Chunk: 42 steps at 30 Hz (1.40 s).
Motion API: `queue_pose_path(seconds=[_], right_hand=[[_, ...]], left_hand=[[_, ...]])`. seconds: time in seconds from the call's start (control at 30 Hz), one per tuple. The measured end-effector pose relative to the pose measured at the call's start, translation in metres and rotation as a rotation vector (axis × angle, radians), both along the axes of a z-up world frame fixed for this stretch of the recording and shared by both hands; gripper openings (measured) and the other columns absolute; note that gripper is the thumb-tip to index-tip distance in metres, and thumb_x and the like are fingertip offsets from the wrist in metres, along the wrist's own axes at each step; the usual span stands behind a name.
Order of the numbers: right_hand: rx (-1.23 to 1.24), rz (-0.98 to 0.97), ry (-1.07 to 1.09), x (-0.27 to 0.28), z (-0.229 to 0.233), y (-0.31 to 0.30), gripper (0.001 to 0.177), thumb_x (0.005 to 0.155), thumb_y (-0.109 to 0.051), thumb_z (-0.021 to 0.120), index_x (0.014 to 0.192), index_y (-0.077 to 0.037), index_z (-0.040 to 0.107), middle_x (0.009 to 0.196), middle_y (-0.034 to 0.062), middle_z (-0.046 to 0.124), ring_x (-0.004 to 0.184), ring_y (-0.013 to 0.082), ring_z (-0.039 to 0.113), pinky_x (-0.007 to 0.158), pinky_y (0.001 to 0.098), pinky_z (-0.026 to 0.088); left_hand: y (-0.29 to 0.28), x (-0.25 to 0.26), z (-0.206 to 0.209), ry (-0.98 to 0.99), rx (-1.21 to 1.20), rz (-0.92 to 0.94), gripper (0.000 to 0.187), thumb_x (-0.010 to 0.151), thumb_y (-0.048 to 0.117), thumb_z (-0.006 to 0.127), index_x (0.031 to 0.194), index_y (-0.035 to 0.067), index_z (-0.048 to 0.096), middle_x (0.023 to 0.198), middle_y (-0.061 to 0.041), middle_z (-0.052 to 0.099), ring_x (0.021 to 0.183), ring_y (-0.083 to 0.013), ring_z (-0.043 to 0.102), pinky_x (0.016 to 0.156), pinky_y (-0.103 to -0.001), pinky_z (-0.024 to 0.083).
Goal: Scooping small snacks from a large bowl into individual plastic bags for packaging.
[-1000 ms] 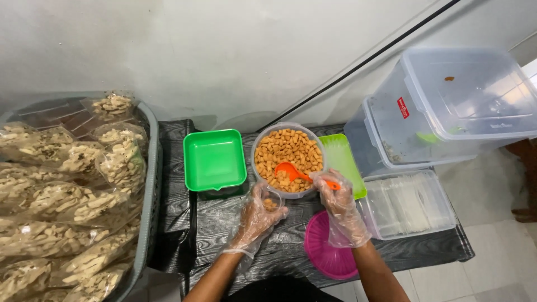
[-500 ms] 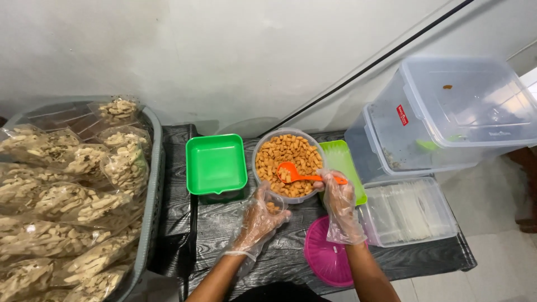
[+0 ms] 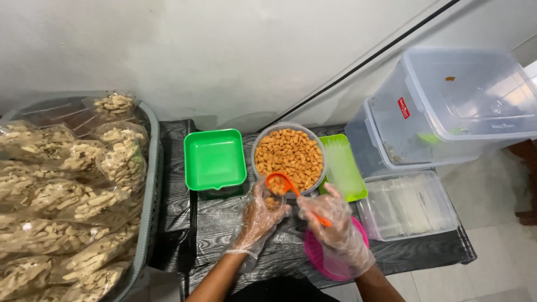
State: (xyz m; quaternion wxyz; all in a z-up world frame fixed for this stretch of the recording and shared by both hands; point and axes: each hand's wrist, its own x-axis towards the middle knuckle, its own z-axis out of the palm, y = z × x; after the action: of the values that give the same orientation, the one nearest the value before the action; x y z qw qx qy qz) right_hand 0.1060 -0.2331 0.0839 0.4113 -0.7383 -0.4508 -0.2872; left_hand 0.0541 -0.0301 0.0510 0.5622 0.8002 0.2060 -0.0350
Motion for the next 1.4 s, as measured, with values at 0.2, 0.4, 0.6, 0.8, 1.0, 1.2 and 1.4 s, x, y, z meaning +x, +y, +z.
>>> queue_pose_path(seconds=[0.2, 0.4, 0.6, 0.8, 1.0, 1.2, 1.4], right_hand=[[-0.304, -0.048, -0.155, -0.014, 0.021, -0.003, 0.040, 0.104, -0.008, 0.054, 0.144, -0.013, 0.053, 0.110, -0.0015, 0.070, 0.083, 0.0137, 0.063, 0.120, 0.0492, 0.040], [-0.122, -0.101, 0.050, 0.046, -0.012, 0.012, 0.020, 0.099, -0.028, 0.065, 0.106, -0.014, 0.077, 0.109, 0.0004, 0.079, 0.086, 0.0264, 0.074, 0.098, 0.0458, 0.050], [-0.101, 0.095, 0.314, 0.040, 0.042, 0.054, 0.029, 0.096, -0.030, 0.067, 0.122, -0.020, 0.078, 0.094, 0.0066, 0.077, 0.085, 0.0290, 0.074, 0.087, 0.0436, 0.057], [-0.178, 0.129, 0.315, 0.054, 0.005, 0.017, 0.030, 0.096, -0.037, 0.065, 0.111, -0.017, 0.080, 0.103, 0.0063, 0.080, 0.088, 0.0325, 0.074, 0.100, 0.0481, 0.049], [-0.168, -0.042, 0.348, 0.056, -0.022, -0.028, 0.022, 0.095, -0.029, 0.069, 0.106, -0.015, 0.081, 0.100, 0.0084, 0.081, 0.092, 0.0314, 0.076, 0.110, 0.0491, 0.043], [0.017, -0.175, 0.510, 0.051, -0.040, -0.024, 0.025, 0.100, -0.029, 0.062, 0.099, -0.010, 0.078, 0.093, 0.0136, 0.079, 0.089, 0.0372, 0.074, 0.107, 0.0489, 0.047], [0.449, -0.249, 0.975, 0.043, -0.026, 0.016, 0.019, 0.101, -0.018, 0.059, 0.097, -0.006, 0.074, 0.070, 0.0123, 0.075, 0.064, 0.0134, 0.068, 0.076, 0.0308, 0.057]], left_hand=[[-0.002, -0.002, -0.031, -0.287, 0.033, 0.030, 0.100, 0.064, 0.043, 0.092, 0.147, 0.019, 0.041, 0.127, -0.011, 0.071, 0.105, -0.0259, 0.076, 0.080, -0.039, 0.063], [-0.003, -0.011, 0.016, 0.124, 0.004, -0.012, 0.106, 0.064, 0.045, 0.091, 0.153, 0.028, 0.036, 0.141, -0.019, 0.061, 0.132, -0.0385, 0.058, 0.113, -0.048, 0.049], [0.001, -0.019, 0.007, 0.164, 0.006, -0.005, 0.104, 0.064, 0.047, 0.091, 0.151, 0.032, 0.036, 0.144, -0.015, 0.060, 0.132, -0.0361, 0.058, 0.112, -0.047, 0.050], [0.006, -0.022, 0.002, 0.153, 0.023, 0.006, 0.104, 0.061, 0.050, 0.093, 0.149, 0.030, 0.039, 0.143, -0.013, 0.061, 0.131, -0.0339, 0.060, 0.110, -0.045, 0.052], [0.003, -0.018, 0.015, 0.138, -0.015, -0.005, 0.104, 0.063, 0.045, 0.092, 0.150, 0.029, 0.038, 0.142, -0.015, 0.062, 0.131, -0.0361, 0.060, 0.110, -0.047, 0.051], [0.007, -0.009, 0.017, 0.118, 0.012, -0.014, 0.103, 0.064, 0.046, 0.091, 0.150, 0.026, 0.038, 0.141, -0.017, 0.063, 0.131, -0.0370, 0.060, 0.110, -0.048, 0.051], [0.007, -0.008, 0.024, 0.055, 0.001, -0.007, 0.106, 0.063, 0.045, 0.092, 0.151, 0.025, 0.038, 0.142, -0.021, 0.061, 0.131, -0.0395, 0.059, 0.110, -0.047, 0.051]])
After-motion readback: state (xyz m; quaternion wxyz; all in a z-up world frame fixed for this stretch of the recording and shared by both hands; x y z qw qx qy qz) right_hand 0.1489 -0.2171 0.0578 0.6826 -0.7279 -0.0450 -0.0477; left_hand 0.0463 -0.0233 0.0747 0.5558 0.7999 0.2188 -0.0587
